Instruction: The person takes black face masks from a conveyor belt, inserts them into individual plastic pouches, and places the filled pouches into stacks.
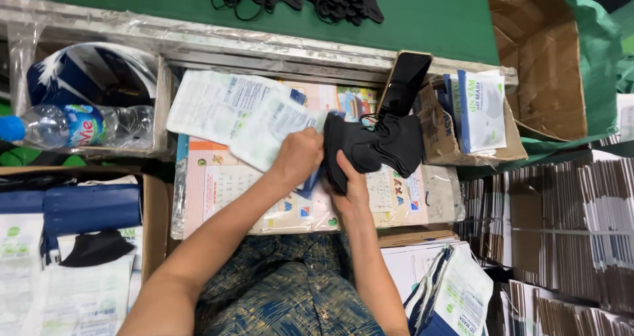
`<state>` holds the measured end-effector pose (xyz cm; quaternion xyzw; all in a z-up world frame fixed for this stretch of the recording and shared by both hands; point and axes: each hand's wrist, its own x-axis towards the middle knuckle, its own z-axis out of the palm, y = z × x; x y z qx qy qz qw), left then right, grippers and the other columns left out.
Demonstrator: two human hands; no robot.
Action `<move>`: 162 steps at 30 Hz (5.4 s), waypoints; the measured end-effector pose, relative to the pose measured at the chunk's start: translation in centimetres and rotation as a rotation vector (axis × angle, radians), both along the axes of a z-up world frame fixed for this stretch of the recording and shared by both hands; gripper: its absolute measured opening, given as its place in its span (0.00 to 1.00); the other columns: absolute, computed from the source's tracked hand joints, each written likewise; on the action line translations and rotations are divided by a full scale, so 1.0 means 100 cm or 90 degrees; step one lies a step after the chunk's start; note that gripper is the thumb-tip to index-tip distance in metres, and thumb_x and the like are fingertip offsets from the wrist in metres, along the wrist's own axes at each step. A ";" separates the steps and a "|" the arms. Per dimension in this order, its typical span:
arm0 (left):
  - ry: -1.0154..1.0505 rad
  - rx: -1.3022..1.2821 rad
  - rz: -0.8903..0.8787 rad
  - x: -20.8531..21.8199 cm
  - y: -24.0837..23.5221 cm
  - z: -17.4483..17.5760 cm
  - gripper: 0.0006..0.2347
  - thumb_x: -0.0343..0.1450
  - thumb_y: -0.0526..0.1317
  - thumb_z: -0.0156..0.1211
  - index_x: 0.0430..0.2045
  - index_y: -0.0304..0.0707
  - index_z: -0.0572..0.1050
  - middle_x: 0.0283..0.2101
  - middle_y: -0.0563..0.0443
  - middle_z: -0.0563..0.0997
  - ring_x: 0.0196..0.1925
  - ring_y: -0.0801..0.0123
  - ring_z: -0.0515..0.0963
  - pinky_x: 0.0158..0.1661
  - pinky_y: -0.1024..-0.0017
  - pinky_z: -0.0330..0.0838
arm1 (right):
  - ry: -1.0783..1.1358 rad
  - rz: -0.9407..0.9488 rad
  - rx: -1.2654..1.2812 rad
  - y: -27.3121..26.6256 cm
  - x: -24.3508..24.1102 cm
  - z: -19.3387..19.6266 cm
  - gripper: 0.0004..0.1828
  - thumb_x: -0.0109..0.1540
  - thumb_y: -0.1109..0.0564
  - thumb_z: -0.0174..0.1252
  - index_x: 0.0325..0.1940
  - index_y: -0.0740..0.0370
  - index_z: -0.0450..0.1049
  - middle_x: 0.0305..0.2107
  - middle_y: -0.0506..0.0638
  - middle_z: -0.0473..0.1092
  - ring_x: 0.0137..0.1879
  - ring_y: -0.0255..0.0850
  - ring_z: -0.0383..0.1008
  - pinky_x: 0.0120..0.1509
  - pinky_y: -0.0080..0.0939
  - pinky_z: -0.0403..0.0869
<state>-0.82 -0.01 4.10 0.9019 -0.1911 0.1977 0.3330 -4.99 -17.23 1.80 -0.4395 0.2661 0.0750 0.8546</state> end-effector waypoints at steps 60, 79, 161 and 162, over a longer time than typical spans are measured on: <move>-0.058 -0.094 0.077 0.285 -0.022 0.039 0.32 0.58 0.24 0.59 0.62 0.27 0.66 0.63 0.33 0.67 0.61 0.42 0.65 0.62 0.56 0.62 | -0.118 0.191 -1.134 -0.115 0.352 0.173 0.55 0.65 0.22 0.37 0.74 0.75 0.54 0.65 0.78 0.59 0.72 0.68 0.59 0.76 0.57 0.57; 0.049 -0.248 -0.110 0.067 0.024 0.115 0.37 0.62 0.25 0.59 0.71 0.47 0.62 0.58 0.43 0.82 0.59 0.48 0.82 0.57 0.60 0.77 | -0.557 0.158 -0.366 -0.052 0.109 0.178 0.57 0.51 0.44 0.80 0.75 0.51 0.51 0.61 0.52 0.61 0.62 0.43 0.67 0.63 0.47 0.73; 0.196 -0.302 -0.430 -0.046 -0.018 0.054 0.26 0.61 0.38 0.77 0.50 0.35 0.69 0.39 0.36 0.83 0.42 0.43 0.82 0.40 0.62 0.75 | -0.423 0.297 -0.823 -0.101 -0.047 -0.007 0.54 0.44 0.50 0.79 0.70 0.67 0.63 0.61 0.62 0.67 0.67 0.53 0.67 0.71 0.47 0.64; 0.271 -0.225 -0.371 -0.043 -0.021 0.051 0.29 0.58 0.36 0.73 0.53 0.39 0.68 0.34 0.39 0.82 0.37 0.46 0.83 0.37 0.61 0.75 | -0.452 0.339 -0.958 -0.132 -0.047 -0.079 0.47 0.48 0.52 0.75 0.69 0.63 0.65 0.60 0.55 0.69 0.68 0.50 0.69 0.75 0.47 0.64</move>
